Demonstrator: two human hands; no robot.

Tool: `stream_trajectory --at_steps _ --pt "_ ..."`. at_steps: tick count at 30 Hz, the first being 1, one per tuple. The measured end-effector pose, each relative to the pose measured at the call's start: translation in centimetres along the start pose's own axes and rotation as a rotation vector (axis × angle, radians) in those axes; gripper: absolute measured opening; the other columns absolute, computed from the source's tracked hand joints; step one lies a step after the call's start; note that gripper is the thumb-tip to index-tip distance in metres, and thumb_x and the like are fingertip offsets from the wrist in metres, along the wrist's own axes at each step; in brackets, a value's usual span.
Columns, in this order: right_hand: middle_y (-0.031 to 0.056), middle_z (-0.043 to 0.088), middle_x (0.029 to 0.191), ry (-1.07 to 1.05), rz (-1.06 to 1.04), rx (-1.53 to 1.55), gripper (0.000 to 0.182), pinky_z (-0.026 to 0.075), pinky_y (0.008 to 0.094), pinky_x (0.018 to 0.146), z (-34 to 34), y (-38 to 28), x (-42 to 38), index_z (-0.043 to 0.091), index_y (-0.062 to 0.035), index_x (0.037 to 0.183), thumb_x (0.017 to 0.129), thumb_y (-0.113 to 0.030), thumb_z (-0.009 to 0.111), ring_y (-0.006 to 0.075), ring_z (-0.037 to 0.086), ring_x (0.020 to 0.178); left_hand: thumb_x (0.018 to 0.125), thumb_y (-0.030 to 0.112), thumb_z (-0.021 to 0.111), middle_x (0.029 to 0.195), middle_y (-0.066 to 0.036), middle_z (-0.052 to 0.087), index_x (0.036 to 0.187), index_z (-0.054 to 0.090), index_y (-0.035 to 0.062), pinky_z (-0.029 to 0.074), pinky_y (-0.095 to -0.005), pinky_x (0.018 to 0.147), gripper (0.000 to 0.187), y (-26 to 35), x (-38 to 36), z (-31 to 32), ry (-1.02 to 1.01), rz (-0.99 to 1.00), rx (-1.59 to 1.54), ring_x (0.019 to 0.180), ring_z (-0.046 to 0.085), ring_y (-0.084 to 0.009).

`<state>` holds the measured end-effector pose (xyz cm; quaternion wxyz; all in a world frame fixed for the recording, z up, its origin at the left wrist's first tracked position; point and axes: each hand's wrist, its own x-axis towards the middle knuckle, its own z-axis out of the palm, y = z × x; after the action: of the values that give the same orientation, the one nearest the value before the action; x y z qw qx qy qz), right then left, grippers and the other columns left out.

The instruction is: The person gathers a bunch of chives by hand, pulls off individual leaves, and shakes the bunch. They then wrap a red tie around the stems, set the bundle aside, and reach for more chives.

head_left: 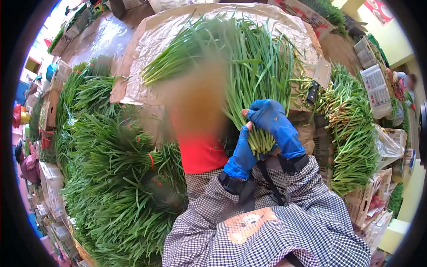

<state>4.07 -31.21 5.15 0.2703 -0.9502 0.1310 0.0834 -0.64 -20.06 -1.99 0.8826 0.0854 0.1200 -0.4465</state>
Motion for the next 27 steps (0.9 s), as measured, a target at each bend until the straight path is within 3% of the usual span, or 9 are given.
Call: stream_trajectory --at_steps 8,11,13,16,18,21,22,25,27 --pt "0.0156 0.060 0.066 0.098 -0.067 0.078 0.028 0.047 0.0378 0.059 0.9 1.1 -0.2 0.067 -0.0072 0.073 0.072 -0.035 0.066 0.0314 0.060 0.063 0.093 0.046 0.039 0.128 -0.011 0.049 0.131 0.042 0.0101 0.040 -0.0466 0.099 0.052 0.2 -0.1 0.4 0.039 0.013 0.017 0.116 0.050 -0.0295" --pt "0.0115 0.061 0.061 0.160 -0.143 0.422 0.021 0.047 0.0321 0.054 0.9 1.5 -1.2 0.066 -0.0028 0.074 0.074 -0.024 0.068 0.0219 0.059 0.056 0.092 0.047 0.040 0.127 -0.010 0.051 0.130 0.043 0.0106 0.041 -0.0458 0.099 0.052 0.5 -0.4 0.1 -0.057 -0.029 -0.059 0.115 0.050 -0.0287" --pt "0.0016 0.060 0.059 0.022 0.098 0.777 0.015 0.042 0.0229 0.045 -0.4 -0.2 -2.6 0.066 -0.0006 0.076 0.079 -0.015 0.067 0.0061 0.055 0.051 0.092 0.048 0.040 0.126 -0.010 0.051 0.130 0.043 0.0109 0.041 -0.0452 0.098 0.053 0.3 -0.3 -0.3 -0.139 -0.076 -0.133 0.115 0.051 -0.0283" --pt "0.0016 0.061 0.061 -0.022 0.073 0.855 0.014 0.042 0.0224 0.048 -0.4 -0.8 -4.0 0.066 -0.0006 0.076 0.079 -0.014 0.066 0.0054 0.054 0.053 0.091 0.052 0.039 0.124 -0.010 0.053 0.127 0.046 0.0121 0.042 -0.0441 0.096 0.054 -0.3 1.0 -3.2 0.018 0.002 -0.053 0.111 0.053 -0.0275" --pt "0.0023 0.061 0.062 -0.039 0.020 0.850 0.014 0.045 0.0247 0.054 0.1 -1.1 -4.9 0.067 -0.0006 0.077 0.077 -0.014 0.066 0.0065 0.054 0.058 0.091 0.055 0.038 0.119 -0.011 0.055 0.122 0.049 0.0127 0.045 -0.0423 0.093 0.053 0.0 1.4 -3.9 -0.466 -0.131 -0.288 0.106 0.055 -0.0252" --pt "0.0024 0.061 0.063 0.002 -0.056 0.854 0.014 0.045 0.0256 0.055 0.6 -1.0 -5.4 0.067 -0.0007 0.076 0.075 -0.015 0.067 0.0068 0.054 0.060 0.091 0.053 0.041 0.111 -0.009 0.059 0.115 0.052 0.0116 0.049 -0.0385 0.085 0.049 0.4 -0.4 -0.4 -0.084 -0.018 -0.024 0.097 0.058 -0.0215" --pt "0.0025 0.061 0.062 -0.046 0.040 0.895 0.014 0.046 0.0261 0.055 0.5 -0.7 -5.3 0.067 -0.0002 0.076 0.074 -0.014 0.067 0.0073 0.055 0.059 0.091 0.050 0.043 0.107 -0.007 0.060 0.114 0.052 0.0108 0.050 -0.0365 0.082 0.047 0.5 0.0 -0.3 -0.479 0.020 -0.127 0.095 0.059 -0.0203" --pt "0.0006 0.061 0.065 -0.020 0.043 0.845 0.013 0.044 0.0220 0.054 -0.1 -1.0 -5.9 0.067 0.0001 0.078 0.076 -0.012 0.069 0.0050 0.053 0.059 0.092 0.046 0.043 0.108 -0.007 0.060 0.114 0.052 0.0098 0.050 -0.0360 0.082 0.043 0.2 0.5 -3.0 -0.020 -0.044 0.091 0.094 0.059 -0.0200" --pt "0.0002 0.061 0.065 -0.056 -0.015 0.928 0.010 0.044 0.0211 0.054 -0.3 -1.2 -7.1 0.067 0.0002 0.077 0.075 -0.009 0.068 0.0045 0.053 0.060 0.094 0.040 0.043 0.108 -0.007 0.060 0.115 0.052 0.0095 0.050 -0.0357 0.083 0.038 -0.5 1.1 -2.9 -0.199 -0.088 0.006 0.097 0.059 -0.0195"
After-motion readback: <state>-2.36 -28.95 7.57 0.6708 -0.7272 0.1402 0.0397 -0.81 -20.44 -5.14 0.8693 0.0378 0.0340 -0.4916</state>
